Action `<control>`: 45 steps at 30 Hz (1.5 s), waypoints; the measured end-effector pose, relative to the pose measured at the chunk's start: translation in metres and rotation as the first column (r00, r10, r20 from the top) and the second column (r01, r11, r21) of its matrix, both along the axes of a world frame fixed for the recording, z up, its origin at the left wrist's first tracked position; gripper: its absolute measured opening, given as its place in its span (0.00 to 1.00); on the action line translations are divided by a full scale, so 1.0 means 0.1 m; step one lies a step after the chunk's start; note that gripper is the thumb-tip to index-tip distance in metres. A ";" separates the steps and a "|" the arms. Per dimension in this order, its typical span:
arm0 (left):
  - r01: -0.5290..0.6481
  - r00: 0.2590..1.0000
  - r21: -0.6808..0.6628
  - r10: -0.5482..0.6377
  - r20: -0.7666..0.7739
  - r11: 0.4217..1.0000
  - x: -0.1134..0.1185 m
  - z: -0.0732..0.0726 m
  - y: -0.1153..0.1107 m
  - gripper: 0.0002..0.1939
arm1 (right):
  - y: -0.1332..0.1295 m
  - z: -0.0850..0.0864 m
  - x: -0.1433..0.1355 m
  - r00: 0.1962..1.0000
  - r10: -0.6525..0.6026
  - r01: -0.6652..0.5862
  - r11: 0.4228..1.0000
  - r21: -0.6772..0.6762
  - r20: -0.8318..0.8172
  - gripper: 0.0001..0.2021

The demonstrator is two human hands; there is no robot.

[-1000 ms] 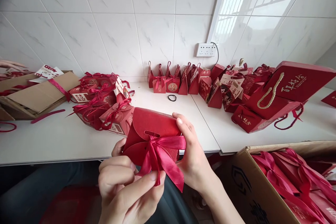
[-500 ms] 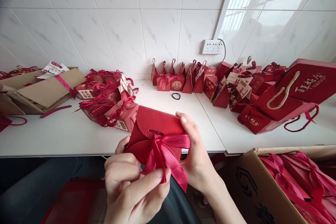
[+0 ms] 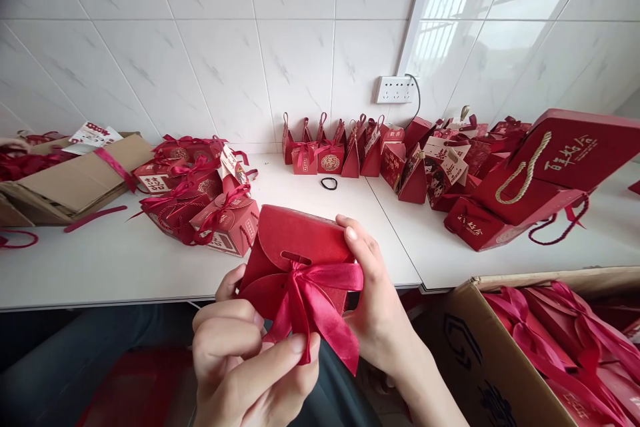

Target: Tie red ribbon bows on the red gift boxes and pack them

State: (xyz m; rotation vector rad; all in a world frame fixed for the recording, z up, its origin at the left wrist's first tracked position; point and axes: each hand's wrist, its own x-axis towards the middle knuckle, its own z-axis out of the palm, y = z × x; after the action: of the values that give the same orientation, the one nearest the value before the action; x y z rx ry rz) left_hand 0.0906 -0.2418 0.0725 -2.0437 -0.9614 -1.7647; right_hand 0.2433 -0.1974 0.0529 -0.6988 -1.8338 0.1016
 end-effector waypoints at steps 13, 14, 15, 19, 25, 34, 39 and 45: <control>0.003 1.000 -0.014 -0.003 -0.003 1.000 0.06 0.01 0.01 0.10 | -0.02 -0.01 0.04 1.000 -0.024 0.025 1.000 0.006 -0.014 0.45; 0.003 1.000 -0.012 -0.003 0.006 1.000 0.06 0.01 0.01 0.10 | -0.02 -0.01 0.04 1.000 -0.023 0.023 1.000 0.004 -0.015 0.45; 0.005 1.000 -0.010 -0.005 0.012 1.000 0.06 0.01 0.01 0.09 | -0.02 -0.01 0.04 1.000 -0.020 0.020 1.000 0.003 -0.019 0.45; 0.012 1.000 -0.010 -0.012 0.008 1.000 0.03 0.02 0.00 0.08 | -0.02 0.00 0.03 1.000 -0.002 0.002 1.000 -0.006 -0.025 0.45; -0.011 1.000 -0.008 0.011 -0.008 1.000 0.02 0.03 0.00 0.09 | -0.01 0.01 0.03 1.000 0.015 -0.015 1.000 -0.007 -0.008 0.44; 0.015 0.999 -0.006 -0.015 -0.041 1.000 0.06 0.03 0.03 0.09 | 0.00 -0.01 0.08 0.999 0.024 -0.025 1.000 -0.010 -0.030 0.41; 0.033 0.999 0.005 -0.033 -0.038 0.999 0.10 0.04 0.03 0.09 | -0.01 -0.03 0.11 0.998 0.024 -0.025 0.999 -0.029 -0.064 0.39; 0.038 0.999 0.009 -0.038 -0.017 0.999 0.15 0.04 0.04 0.08 | -0.01 -0.01 0.13 0.999 0.014 -0.015 1.000 -0.009 -0.039 0.41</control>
State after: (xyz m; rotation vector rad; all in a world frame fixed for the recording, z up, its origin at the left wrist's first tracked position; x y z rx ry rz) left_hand 0.1054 -0.2380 0.0768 -2.0806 -0.9139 -1.7652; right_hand 0.2566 -0.1986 0.0517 -0.6856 -1.8022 0.1328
